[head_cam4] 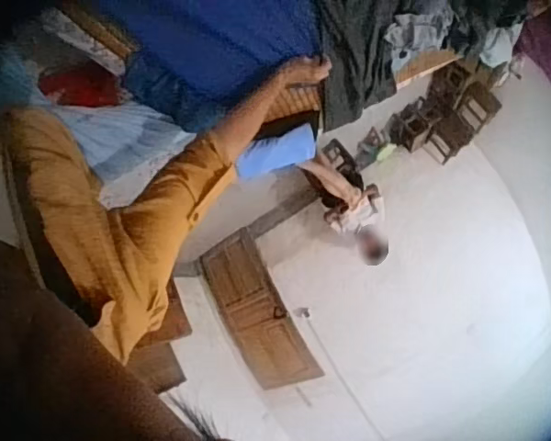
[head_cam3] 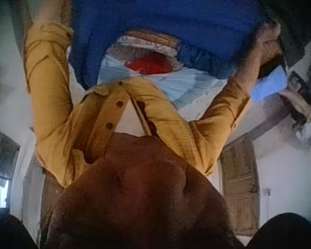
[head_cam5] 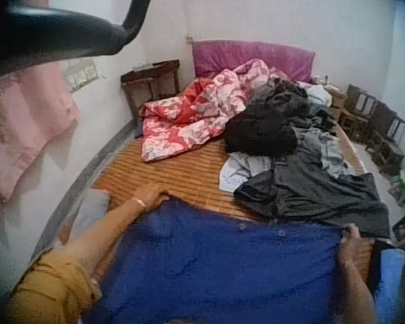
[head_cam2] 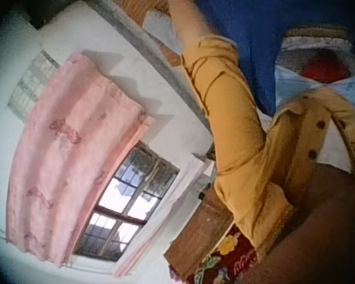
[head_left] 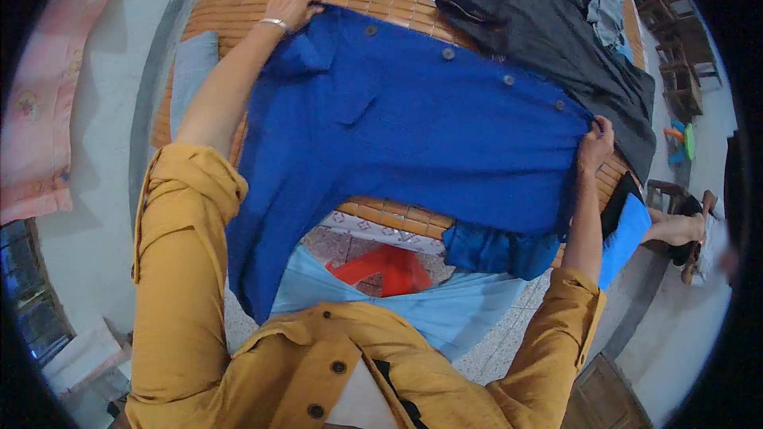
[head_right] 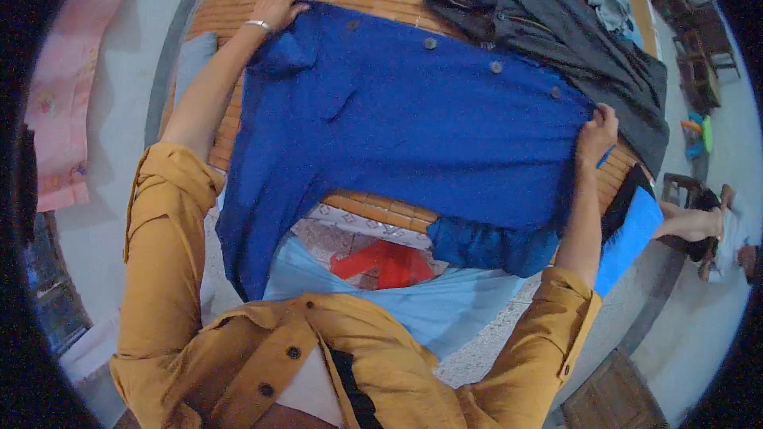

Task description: The person folds a blue long-sleeved shirt and a pair of dark grey trousers on a bamboo mat. They smooth out the fabric, fold the sleeves and legs, and stack the items neatly.

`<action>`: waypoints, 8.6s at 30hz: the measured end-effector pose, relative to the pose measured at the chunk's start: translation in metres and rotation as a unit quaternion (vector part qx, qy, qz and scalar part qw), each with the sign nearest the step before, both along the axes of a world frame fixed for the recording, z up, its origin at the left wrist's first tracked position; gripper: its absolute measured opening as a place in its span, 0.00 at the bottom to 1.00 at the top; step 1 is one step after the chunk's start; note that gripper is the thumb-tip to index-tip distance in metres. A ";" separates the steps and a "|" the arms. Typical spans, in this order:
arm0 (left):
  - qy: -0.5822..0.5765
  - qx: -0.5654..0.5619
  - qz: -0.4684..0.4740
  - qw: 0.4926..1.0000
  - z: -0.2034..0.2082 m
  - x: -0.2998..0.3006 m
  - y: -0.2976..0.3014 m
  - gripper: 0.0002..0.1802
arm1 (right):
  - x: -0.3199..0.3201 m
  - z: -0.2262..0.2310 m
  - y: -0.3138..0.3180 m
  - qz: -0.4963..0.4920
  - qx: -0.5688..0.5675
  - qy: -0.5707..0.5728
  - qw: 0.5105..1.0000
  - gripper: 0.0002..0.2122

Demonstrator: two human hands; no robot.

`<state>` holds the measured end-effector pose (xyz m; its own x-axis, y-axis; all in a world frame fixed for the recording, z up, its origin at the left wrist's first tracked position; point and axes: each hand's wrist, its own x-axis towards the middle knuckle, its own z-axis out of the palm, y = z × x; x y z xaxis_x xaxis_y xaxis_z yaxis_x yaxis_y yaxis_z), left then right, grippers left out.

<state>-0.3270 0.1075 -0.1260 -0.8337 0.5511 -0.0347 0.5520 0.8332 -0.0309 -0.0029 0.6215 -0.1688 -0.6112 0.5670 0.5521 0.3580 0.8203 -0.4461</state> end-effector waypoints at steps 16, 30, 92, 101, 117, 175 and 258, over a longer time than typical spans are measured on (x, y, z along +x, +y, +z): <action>-0.287 0.027 0.117 0.950 0.019 -0.028 -0.037 0.44 | 0.058 -0.005 0.002 0.000 -0.323 -0.058 0.945 0.17; -0.254 0.330 0.228 0.880 0.004 -0.017 -0.094 0.18 | 0.101 -0.009 0.007 0.089 -0.574 -0.073 0.811 0.15; -0.286 0.652 0.363 0.601 -0.028 -0.036 -0.121 0.10 | 0.091 -0.012 -0.001 0.118 -0.522 -0.101 0.839 0.15; -0.265 0.531 0.298 0.748 -0.006 -0.037 -0.120 0.11 | 0.093 -0.016 0.004 0.098 -0.529 -0.101 0.837 0.13; 0.096 0.272 -0.197 0.937 0.018 0.071 -0.048 0.22 | 0.092 -0.009 -0.007 0.089 -0.491 -0.083 0.863 0.13; -0.522 0.584 0.183 0.594 0.186 0.405 -0.173 0.40 | 0.161 0.129 -0.490 0.672 -0.526 -0.235 0.464 0.25; -0.021 0.129 -0.149 0.980 0.006 0.328 -0.005 0.38 | 0.078 0.048 -0.069 -0.010 0.032 -0.096 0.995 0.22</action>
<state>0.0009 0.1026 -0.1202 -0.6352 0.7648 0.1078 0.7684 0.6118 0.1880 0.0753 0.5527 -0.1209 -0.6973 0.5480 0.4621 0.4481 0.8364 -0.3156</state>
